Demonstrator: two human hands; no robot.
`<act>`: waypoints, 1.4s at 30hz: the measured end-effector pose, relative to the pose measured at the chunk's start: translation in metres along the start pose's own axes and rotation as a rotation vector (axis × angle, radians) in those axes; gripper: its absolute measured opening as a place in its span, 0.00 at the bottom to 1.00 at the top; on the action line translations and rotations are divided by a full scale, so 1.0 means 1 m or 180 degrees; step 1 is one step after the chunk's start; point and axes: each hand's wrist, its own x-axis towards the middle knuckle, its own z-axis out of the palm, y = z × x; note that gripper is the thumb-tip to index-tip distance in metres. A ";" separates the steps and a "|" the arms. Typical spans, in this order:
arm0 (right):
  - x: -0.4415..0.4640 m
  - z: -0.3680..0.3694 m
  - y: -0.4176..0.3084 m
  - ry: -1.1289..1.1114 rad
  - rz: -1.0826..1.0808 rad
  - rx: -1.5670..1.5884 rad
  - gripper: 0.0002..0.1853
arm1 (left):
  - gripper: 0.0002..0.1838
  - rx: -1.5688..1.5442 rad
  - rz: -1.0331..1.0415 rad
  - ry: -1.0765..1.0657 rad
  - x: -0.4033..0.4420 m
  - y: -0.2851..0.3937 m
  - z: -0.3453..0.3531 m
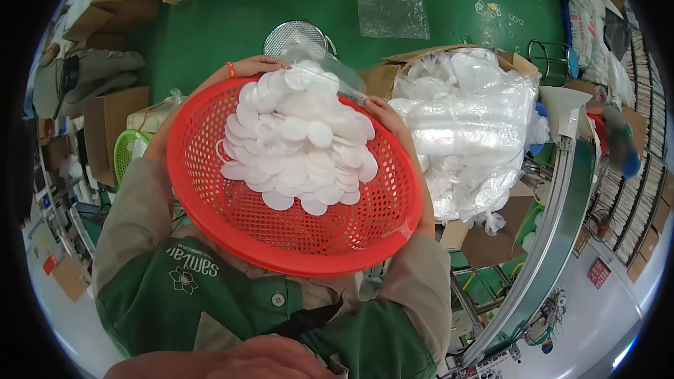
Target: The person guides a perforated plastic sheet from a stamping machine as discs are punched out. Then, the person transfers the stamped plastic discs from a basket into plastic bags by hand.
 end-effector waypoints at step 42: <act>-0.006 0.050 -0.032 -0.0713 0.1346 0.0359 0.08 | 0.19 -0.1053 -0.0064 0.0296 -0.013 -0.139 0.003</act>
